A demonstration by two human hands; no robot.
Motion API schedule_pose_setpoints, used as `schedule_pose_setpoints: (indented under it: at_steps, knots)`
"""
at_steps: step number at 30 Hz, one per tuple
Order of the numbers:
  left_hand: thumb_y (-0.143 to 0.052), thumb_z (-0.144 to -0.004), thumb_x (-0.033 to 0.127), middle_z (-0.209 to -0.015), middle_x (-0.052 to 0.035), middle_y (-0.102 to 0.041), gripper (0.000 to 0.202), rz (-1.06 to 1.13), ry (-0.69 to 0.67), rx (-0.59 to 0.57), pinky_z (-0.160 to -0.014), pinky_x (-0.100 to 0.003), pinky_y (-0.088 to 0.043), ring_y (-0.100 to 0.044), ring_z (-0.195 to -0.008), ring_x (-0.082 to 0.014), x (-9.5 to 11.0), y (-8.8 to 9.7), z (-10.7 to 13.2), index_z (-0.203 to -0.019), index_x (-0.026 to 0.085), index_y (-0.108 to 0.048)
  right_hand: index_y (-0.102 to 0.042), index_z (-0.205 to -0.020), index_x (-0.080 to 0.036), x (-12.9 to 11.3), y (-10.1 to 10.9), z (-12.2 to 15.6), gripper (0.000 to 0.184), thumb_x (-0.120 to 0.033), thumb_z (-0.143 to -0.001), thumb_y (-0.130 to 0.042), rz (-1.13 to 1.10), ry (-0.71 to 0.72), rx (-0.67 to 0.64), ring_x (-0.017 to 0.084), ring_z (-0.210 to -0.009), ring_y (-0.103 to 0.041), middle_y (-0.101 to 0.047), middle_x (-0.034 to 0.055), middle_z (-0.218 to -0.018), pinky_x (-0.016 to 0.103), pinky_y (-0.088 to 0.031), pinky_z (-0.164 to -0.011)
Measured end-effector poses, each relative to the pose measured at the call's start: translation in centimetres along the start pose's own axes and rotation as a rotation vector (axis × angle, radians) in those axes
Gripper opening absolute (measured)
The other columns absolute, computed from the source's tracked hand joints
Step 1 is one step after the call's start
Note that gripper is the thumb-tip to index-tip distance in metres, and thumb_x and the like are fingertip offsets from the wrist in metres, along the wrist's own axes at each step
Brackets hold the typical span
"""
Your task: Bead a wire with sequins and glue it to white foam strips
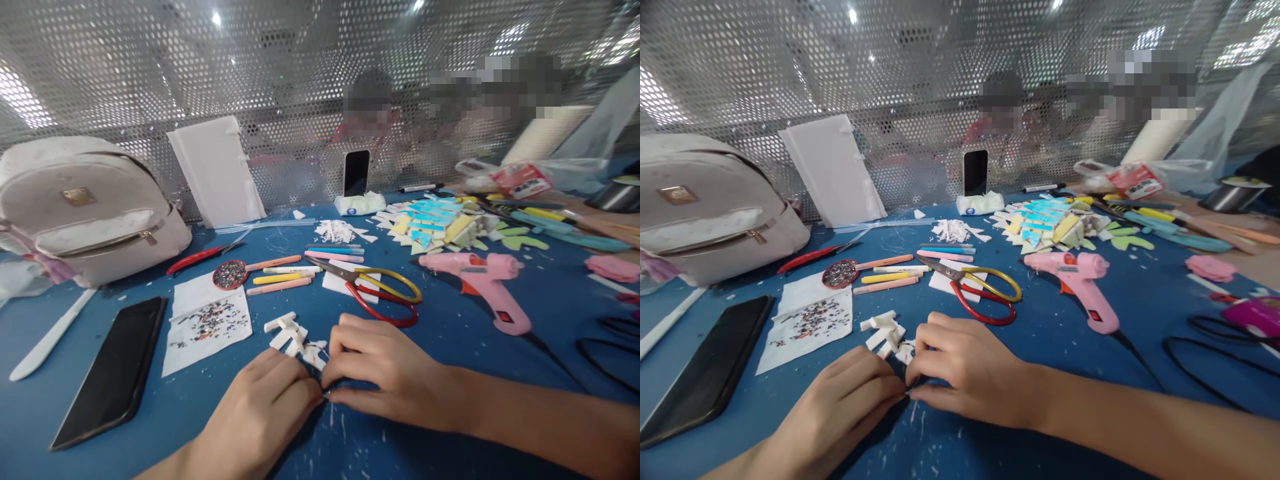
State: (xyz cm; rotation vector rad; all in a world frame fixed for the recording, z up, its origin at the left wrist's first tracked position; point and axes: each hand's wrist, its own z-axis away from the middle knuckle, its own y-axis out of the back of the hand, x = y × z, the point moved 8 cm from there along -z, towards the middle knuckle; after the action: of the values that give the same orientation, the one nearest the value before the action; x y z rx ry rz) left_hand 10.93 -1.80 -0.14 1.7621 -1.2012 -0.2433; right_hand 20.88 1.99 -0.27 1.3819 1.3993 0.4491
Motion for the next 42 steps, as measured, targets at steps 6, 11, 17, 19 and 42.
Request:
schedule_pose_setpoints:
  at_steps: [6, 11, 17, 19, 42]
  knots:
    - [-0.041, -0.099, 0.014, -0.074, -0.0071, -0.066, 0.027, -0.008, 0.005, -0.007, -0.056, -0.030, -0.049, -0.059, -0.063, -0.0188, -0.21, 0.03, 0.03, -0.093, 0.012, -0.066, -0.068, -0.089, -0.016, -0.20, 0.03, -0.09, 0.011, -0.025, -0.092, -0.061, 0.019, 0.019, -0.001, 0.015, -0.076, -0.045, -0.058, 0.0026, -0.083, 0.026, -0.035, -0.067]
    - [-0.041, -0.099, 0.014, -0.074, -0.0076, -0.066, 0.026, -0.005, 0.005, -0.014, -0.056, -0.031, -0.050, -0.058, -0.063, -0.0192, -0.12, 0.18, -0.06, -0.092, 0.011, -0.066, -0.068, -0.090, -0.017, -0.11, -0.04, -0.04, 0.012, -0.026, -0.092, -0.060, 0.020, 0.015, -0.002, 0.015, -0.077, -0.045, -0.058, 0.0027, -0.084, 0.027, -0.035, -0.067]
    - [-0.043, -0.098, 0.013, -0.074, -0.0077, -0.066, 0.025, 0.010, 0.010, -0.021, -0.055, -0.032, -0.051, -0.058, -0.062, -0.0196, -0.26, -0.04, 0.02, -0.091, 0.011, -0.067, -0.068, -0.091, -0.018, 0.06, -0.19, 0.04, 0.014, -0.028, -0.094, -0.059, 0.032, 0.004, -0.023, 0.016, -0.078, -0.045, -0.058, 0.0030, -0.085, 0.027, -0.036, -0.068]
    - [-0.044, -0.097, 0.012, -0.074, -0.0079, -0.066, 0.024, 0.011, 0.007, -0.020, -0.055, -0.032, -0.051, -0.058, -0.062, -0.0196, -0.28, -0.13, 0.03, -0.091, 0.011, -0.066, -0.068, -0.090, -0.018, 0.00, -0.13, 0.02, 0.014, -0.028, -0.093, -0.059, 0.028, 0.005, -0.017, 0.015, -0.078, -0.046, -0.058, 0.0028, -0.085, 0.027, -0.036, -0.068]
    - [-0.048, -0.095, 0.011, -0.073, -0.0068, -0.065, 0.018, -0.030, -0.010, -0.001, -0.056, -0.029, -0.050, -0.057, -0.063, -0.0181, -0.07, -0.22, 0.28, -0.091, 0.012, -0.066, -0.068, -0.089, -0.018, 0.05, -0.12, -0.03, 0.013, -0.027, -0.093, -0.060, 0.020, -0.007, -0.020, 0.016, -0.078, -0.046, -0.059, 0.0032, -0.085, 0.027, -0.036, -0.067]
